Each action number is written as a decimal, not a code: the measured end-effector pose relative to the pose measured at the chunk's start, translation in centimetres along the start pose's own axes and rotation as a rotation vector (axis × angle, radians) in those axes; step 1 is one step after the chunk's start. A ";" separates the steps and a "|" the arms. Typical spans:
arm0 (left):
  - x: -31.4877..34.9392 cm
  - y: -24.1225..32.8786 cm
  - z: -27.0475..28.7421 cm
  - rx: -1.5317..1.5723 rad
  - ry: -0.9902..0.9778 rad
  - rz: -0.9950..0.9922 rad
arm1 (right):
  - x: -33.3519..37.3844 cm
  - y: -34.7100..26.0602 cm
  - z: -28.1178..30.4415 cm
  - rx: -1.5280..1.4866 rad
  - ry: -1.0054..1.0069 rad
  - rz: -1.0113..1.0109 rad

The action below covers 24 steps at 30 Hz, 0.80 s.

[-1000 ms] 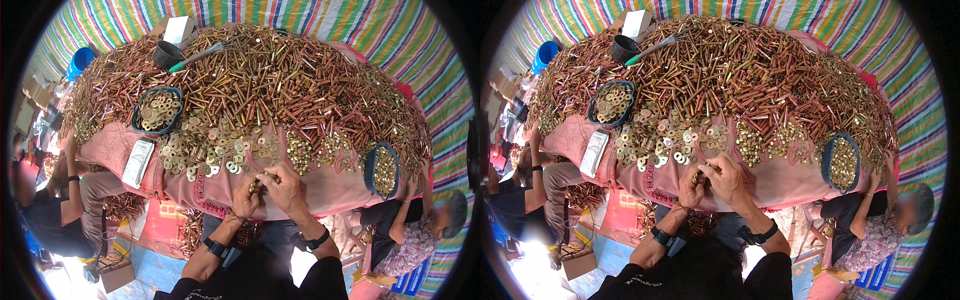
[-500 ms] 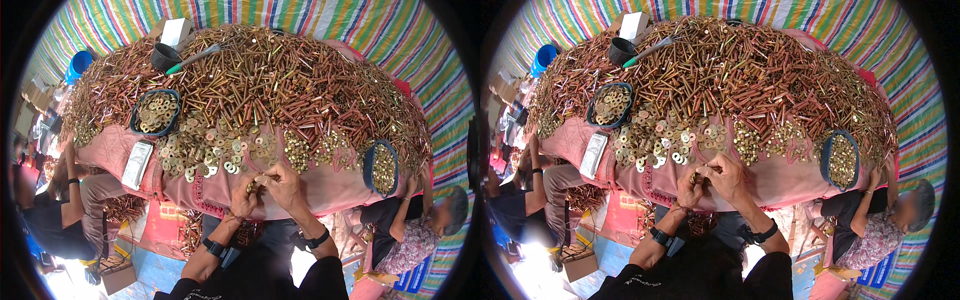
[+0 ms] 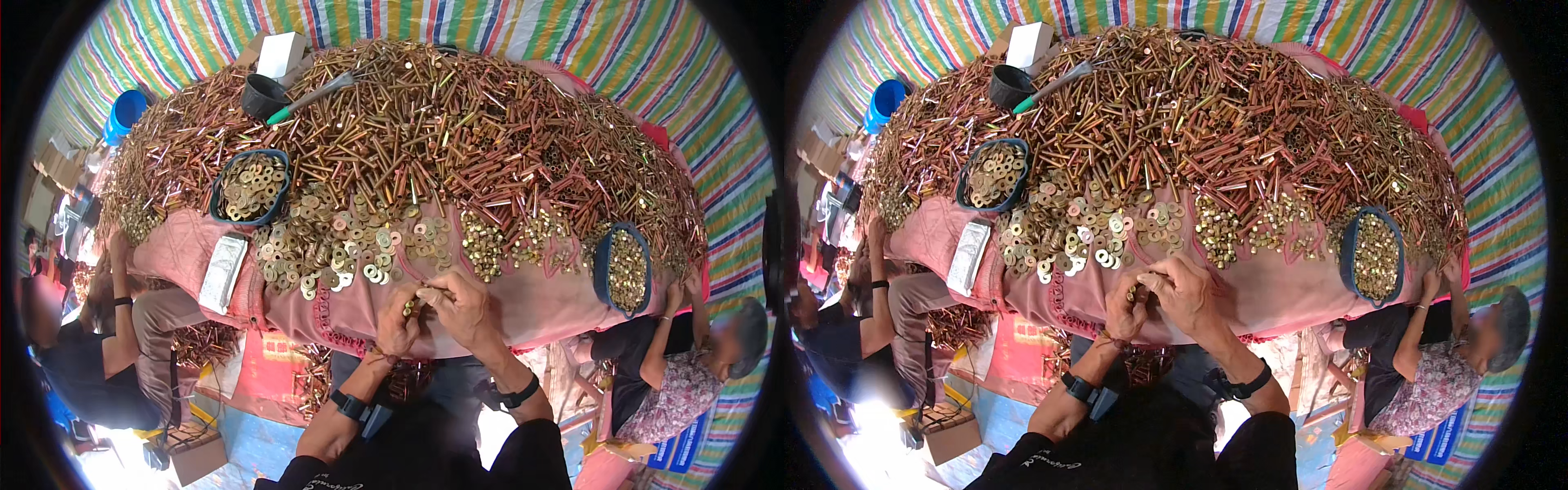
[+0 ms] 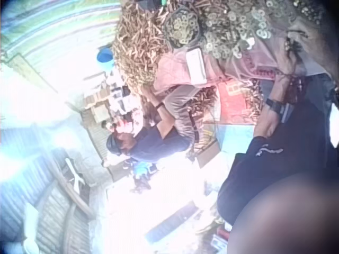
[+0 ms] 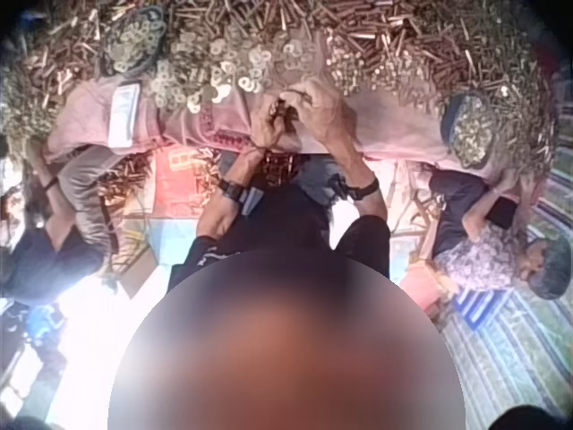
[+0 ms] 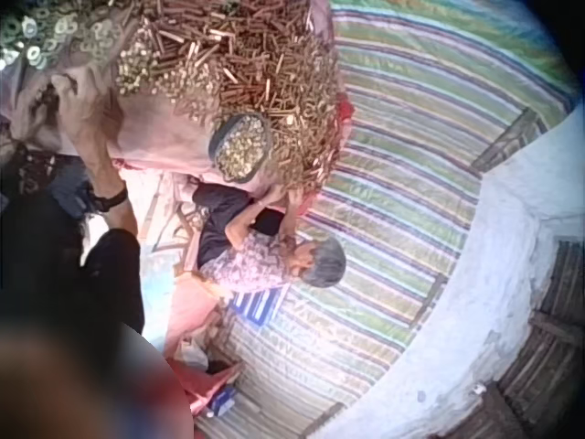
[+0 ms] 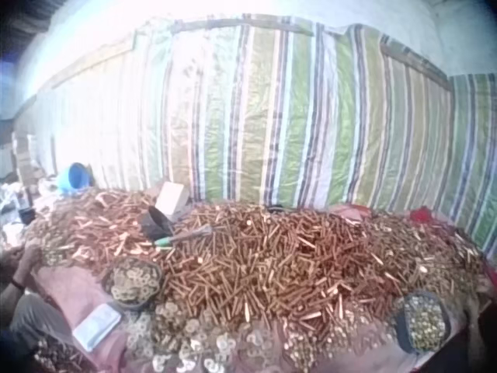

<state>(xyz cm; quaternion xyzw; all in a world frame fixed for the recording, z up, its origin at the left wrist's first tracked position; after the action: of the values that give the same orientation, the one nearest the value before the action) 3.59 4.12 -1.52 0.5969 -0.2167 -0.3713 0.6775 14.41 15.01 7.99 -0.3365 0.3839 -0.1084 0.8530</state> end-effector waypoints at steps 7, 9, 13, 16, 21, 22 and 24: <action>0.0 0.3 0.1 -0.015 -0.002 -0.038 | 0.3 0.5 -0.4 0.024 0.019 0.118; 0.0 0.3 0.2 0.000 -0.010 0.038 | 0.8 1.5 -0.5 -0.033 0.088 -0.071; -0.2 -0.1 0.0 0.222 0.027 0.284 | 2.0 3.5 0.2 -0.358 0.183 -0.495; -0.5 -0.3 -0.4 0.287 0.074 0.286 | 2.8 3.5 0.8 -0.390 -0.317 -0.620; -0.3 -0.2 0.2 0.154 0.053 0.206 | 2.6 3.0 0.0 -0.006 -0.274 -0.442; -0.1 -0.2 0.4 0.136 0.006 0.230 | 2.4 3.1 -0.2 0.067 -0.187 -0.367; 0.2 -0.2 0.7 0.150 -0.090 0.282 | 1.8 3.5 -0.3 0.190 -0.015 -0.237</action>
<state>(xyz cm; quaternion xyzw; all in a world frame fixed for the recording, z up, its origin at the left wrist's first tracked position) 3.17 3.56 -1.60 0.5919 -0.3557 -0.2817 0.6661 15.17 16.70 4.46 -0.2980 0.3229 -0.2418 0.8652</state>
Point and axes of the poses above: each hand's wrist, its own x-axis away from the middle knuckle, its own z-axis out of the back of the hand, y = z × x, the point moved 1 cm from there along -x, towards the middle knuckle, and after that the axes turned 15 degrees about z, right-handed, at the moved point
